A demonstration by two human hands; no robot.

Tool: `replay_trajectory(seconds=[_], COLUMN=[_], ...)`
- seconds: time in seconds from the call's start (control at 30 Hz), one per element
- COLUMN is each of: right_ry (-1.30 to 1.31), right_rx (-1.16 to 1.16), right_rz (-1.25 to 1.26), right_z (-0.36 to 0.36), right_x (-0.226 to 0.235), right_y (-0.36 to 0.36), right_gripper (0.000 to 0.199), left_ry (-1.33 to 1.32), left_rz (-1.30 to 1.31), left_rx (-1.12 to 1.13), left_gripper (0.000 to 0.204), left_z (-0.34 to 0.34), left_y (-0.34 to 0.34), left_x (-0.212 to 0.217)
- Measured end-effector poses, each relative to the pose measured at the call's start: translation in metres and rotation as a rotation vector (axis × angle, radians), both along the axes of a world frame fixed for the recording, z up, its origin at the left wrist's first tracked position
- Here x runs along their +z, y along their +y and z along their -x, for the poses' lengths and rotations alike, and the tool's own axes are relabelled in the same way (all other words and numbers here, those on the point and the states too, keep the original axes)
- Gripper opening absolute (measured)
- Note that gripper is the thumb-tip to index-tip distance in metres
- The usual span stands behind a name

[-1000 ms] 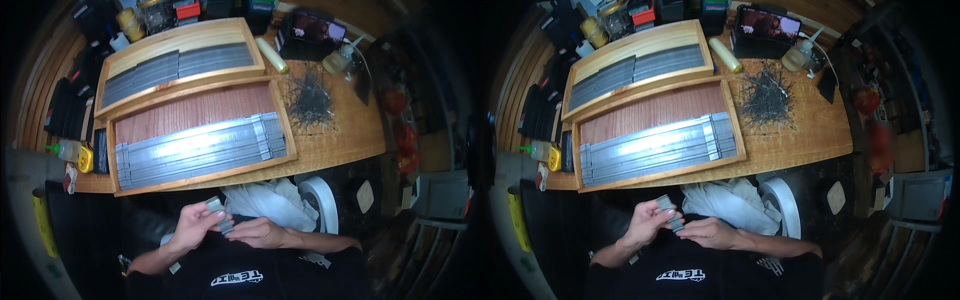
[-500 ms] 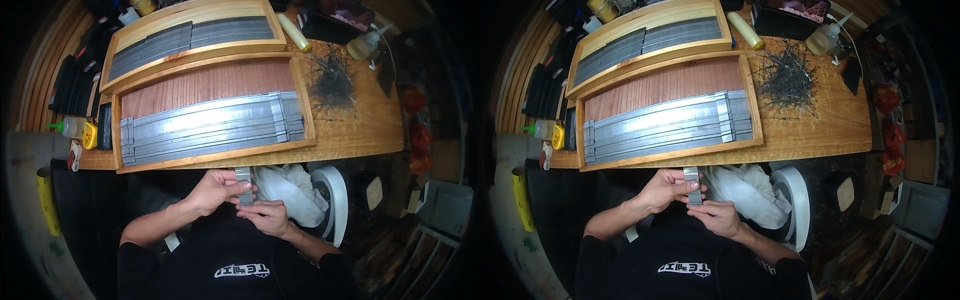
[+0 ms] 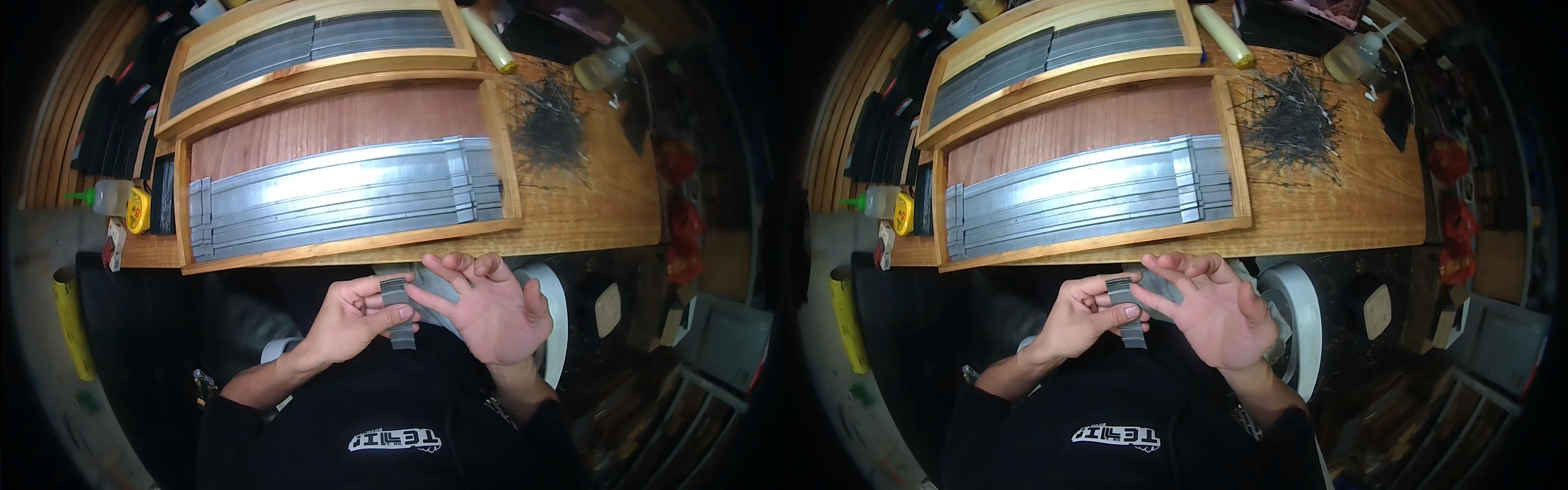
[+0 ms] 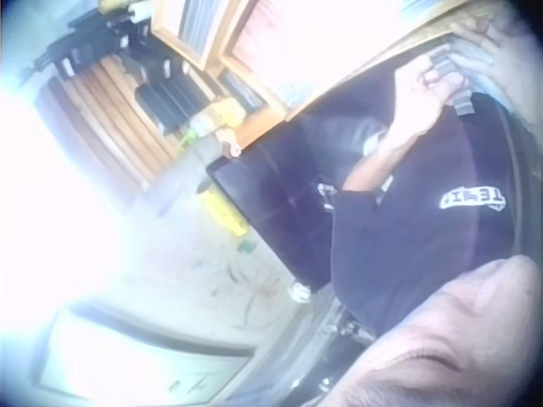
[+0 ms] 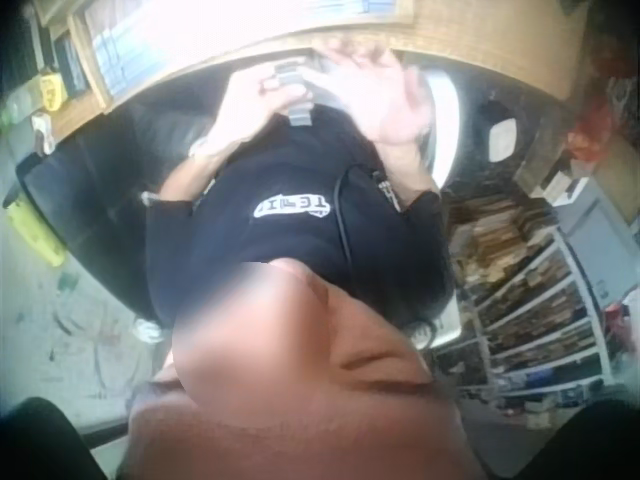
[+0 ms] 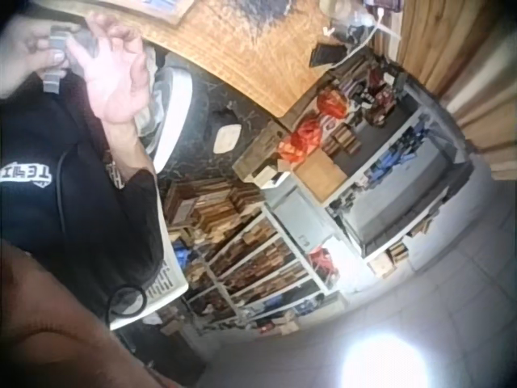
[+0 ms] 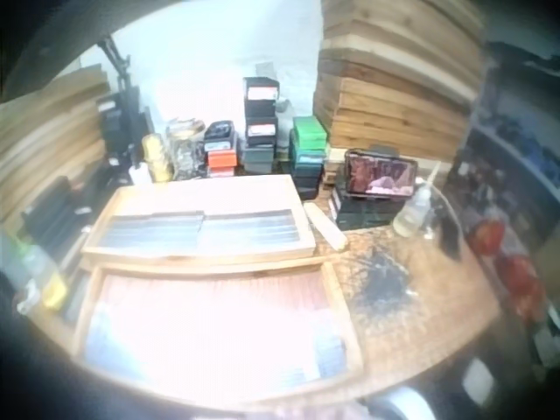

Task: The person picks up small metal strips and pins from a wooden tray, aligns them by hand, and inserts the pins into the strips. The person repeats this process for several strips, placing the assembled pieces back into the tray.

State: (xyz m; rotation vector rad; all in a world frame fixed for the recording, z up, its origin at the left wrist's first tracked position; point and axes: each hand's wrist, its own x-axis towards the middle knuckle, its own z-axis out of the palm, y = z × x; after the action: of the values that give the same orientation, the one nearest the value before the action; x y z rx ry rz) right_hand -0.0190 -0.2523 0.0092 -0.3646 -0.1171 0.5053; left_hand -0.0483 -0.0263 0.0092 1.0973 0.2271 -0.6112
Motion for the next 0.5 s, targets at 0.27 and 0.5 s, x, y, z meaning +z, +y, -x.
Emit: replay_trajectory(seconds=[0.27,0.5], right_ry=[0.042,0.035], right_rx=[0.012,0.032], right_rz=[-0.06,-0.068], right_z=[-0.0005,0.0003], right_x=[-0.0051,-0.0022], right_y=[0.0051,0.0035], right_gripper=[0.062,0.064], left_ry=[0.023,0.056], left_rz=[0.005,0.019], left_rx=[-0.069,-0.077], left_gripper=[0.037,0.032], left_z=[0.0046,0.0021], left_y=[0.0053,0.0021], left_x=[-0.0027,0.0008])
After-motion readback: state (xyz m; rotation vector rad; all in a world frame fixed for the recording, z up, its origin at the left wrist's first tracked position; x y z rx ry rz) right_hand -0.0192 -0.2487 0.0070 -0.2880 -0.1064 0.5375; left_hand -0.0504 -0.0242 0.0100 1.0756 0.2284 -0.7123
